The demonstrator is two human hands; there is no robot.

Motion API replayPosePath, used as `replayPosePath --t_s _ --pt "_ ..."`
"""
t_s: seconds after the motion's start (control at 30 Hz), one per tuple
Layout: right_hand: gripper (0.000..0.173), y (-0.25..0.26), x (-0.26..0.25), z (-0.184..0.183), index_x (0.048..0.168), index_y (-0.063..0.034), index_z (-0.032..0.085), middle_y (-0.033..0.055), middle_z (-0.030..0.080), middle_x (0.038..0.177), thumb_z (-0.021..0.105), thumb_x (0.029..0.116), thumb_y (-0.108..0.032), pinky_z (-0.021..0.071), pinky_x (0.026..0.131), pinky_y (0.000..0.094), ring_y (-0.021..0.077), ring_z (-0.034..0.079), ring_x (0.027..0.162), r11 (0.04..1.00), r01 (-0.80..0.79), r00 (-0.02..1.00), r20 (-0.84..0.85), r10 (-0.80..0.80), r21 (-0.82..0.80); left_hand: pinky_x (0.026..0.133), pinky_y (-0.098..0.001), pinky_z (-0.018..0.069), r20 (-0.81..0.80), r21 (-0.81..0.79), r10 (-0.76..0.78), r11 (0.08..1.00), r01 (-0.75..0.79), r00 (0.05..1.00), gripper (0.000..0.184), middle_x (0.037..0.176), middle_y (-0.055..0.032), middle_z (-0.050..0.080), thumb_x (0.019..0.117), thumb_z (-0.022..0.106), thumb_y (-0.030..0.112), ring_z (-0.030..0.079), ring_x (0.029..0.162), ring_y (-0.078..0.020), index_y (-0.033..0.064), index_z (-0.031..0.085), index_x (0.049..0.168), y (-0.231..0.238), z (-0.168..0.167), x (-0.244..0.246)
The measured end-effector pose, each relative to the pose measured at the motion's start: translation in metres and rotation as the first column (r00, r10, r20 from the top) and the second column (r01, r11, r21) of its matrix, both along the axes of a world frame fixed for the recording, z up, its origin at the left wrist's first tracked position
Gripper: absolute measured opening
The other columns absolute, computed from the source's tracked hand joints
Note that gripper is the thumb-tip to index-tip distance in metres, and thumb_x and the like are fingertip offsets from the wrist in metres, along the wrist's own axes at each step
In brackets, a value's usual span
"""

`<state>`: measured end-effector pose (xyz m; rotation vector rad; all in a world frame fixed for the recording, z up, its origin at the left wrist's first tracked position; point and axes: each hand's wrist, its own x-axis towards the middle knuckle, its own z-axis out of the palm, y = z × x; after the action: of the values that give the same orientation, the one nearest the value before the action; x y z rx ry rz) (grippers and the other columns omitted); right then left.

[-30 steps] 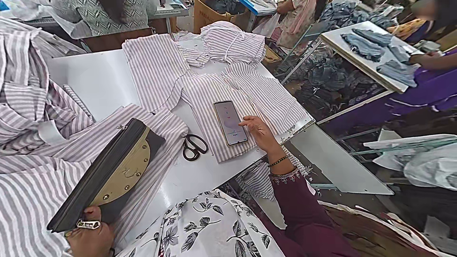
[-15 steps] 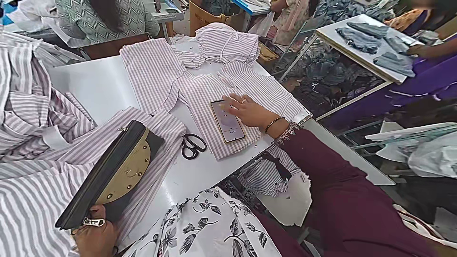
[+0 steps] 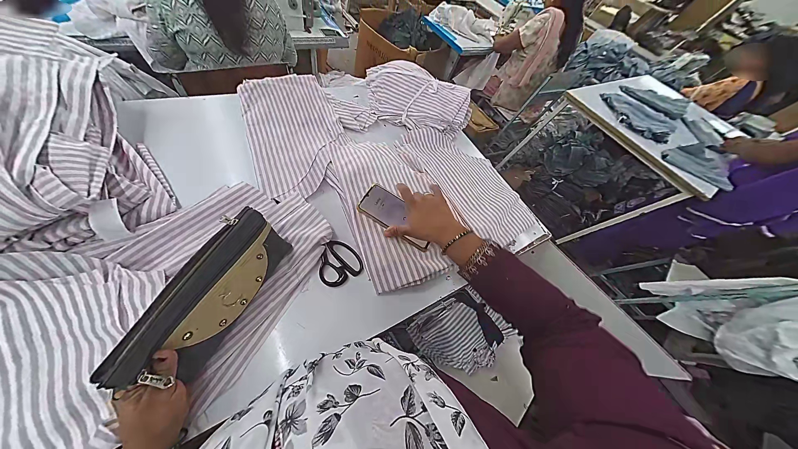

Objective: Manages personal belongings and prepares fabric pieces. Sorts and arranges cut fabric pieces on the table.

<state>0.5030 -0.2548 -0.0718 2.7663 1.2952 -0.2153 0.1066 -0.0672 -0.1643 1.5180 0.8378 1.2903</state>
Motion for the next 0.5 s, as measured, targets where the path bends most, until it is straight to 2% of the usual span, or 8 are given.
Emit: replayPosePath --t_s 0.07,0.13,0.2,0.27,0.33,0.4,0.47,0.5 --pt "0.119 -0.017 -0.011 0.002 0.158 -0.0032 0.029 0.0267 0.065 0.125 0.066 0.0756 -0.081 0.0263 0.115 0.068 0.0447 0.06 0.121 0.979 0.109 0.993 -0.067 -0.099 0.174 0.095 -0.0098 0.0482 0.001 0.004 0.003 1.0 -0.003 1.0 0.015 0.1 0.0215 0.063 0.1003 0.054 0.009 0.059 0.1 0.0176 -0.0019 0.054 0.111 0.0 -0.004 -0.002" --pt "0.111 -0.042 -0.013 -0.005 0.154 -0.0037 0.041 0.0266 0.052 0.144 0.071 0.0745 -0.076 0.0286 0.112 0.0675 0.0456 0.046 0.136 0.919 0.103 0.988 -0.148 -0.049 0.38 0.095 -0.011 0.0484 0.003 0.037 -0.007 0.999 0.006 1.0 0.016 0.101 0.0232 0.064 0.1008 0.058 0.014 0.059 0.1 0.0167 0.0027 0.056 0.112 0.005 -0.014 -0.007" --pt "0.103 -0.064 -0.011 -0.021 0.142 -0.0077 0.058 0.0252 0.043 0.153 0.067 0.0704 -0.081 0.0284 0.112 0.0701 0.0477 0.033 0.146 0.857 0.025 0.986 -0.153 0.063 0.515 0.095 -0.0109 0.0477 -0.009 0.052 -0.004 0.999 0.004 1.0 0.016 0.102 0.0246 0.063 0.1017 0.058 0.017 0.058 0.101 0.0168 0.0061 0.056 0.113 0.008 -0.021 -0.009" --pt "0.1 -0.078 -0.012 -0.035 0.136 -0.0142 0.065 0.0248 0.038 0.158 0.058 0.0698 -0.089 0.023 0.114 0.0727 0.0498 0.024 0.15 0.839 -0.03 0.984 -0.133 0.121 0.543 0.096 -0.0114 0.0478 -0.006 0.006 0.016 1.0 -0.016 1.0 0.016 0.102 0.022 0.064 0.102 0.056 0.014 0.059 0.101 0.016 0.003 0.054 0.113 0.007 -0.02 -0.009" --pt "0.097 -0.084 -0.011 -0.043 0.137 -0.0191 0.066 0.025 0.036 0.16 0.054 0.0716 -0.09 0.0223 0.114 0.0729 0.05 0.022 0.151 0.843 -0.059 0.982 -0.121 0.145 0.534 0.095 -0.0089 0.0468 -0.016 -0.067 0.06 0.996 -0.061 0.998 0.017 0.1 0.0167 0.06 0.1009 0.048 0.005 0.057 0.099 0.0178 -0.0075 0.047 0.113 -0.002 -0.002 0.0" --pt "0.093 -0.086 -0.009 -0.046 0.133 -0.0215 0.069 0.0255 0.036 0.159 0.052 0.0732 -0.09 0.0214 0.115 0.0712 0.0498 0.022 0.151 0.852 -0.091 0.983 -0.091 0.16 0.515 0.095 -0.008 0.0456 -0.023 -0.076 0.071 0.994 -0.072 0.997 0.019 0.099 0.0152 0.058 0.1007 0.046 0.004 0.056 0.098 0.0187 -0.0101 0.045 0.114 -0.004 0.004 0.003" --pt "0.083 -0.093 -0.008 -0.045 0.117 -0.0177 0.077 0.0249 0.044 0.155 0.054 0.0762 -0.086 0.0213 0.116 0.0706 0.0495 0.027 0.149 0.84 -0.123 0.985 -0.035 0.167 0.529 0.096 -0.0092 0.0464 -0.014 -0.059 0.057 0.997 -0.058 0.998 0.019 0.1 0.0158 0.058 0.101 0.046 0.005 0.057 0.099 0.0175 -0.0083 0.045 0.115 -0.001 -0.001 0.001" --pt "0.077 -0.098 -0.008 -0.042 0.1 -0.0118 0.079 0.0249 0.05 0.15 0.057 0.0781 -0.082 0.021 0.115 0.0708 0.049 0.031 0.148 0.825 -0.125 0.987 -0.019 0.162 0.551 0.095 -0.0098 0.0478 0.003 -0.049 0.052 0.997 -0.052 0.999 0.014 0.099 0.0195 0.06 0.1009 0.048 0.005 0.058 0.098 0.017 -0.002 0.048 0.113 0.002 -0.006 -0.001"
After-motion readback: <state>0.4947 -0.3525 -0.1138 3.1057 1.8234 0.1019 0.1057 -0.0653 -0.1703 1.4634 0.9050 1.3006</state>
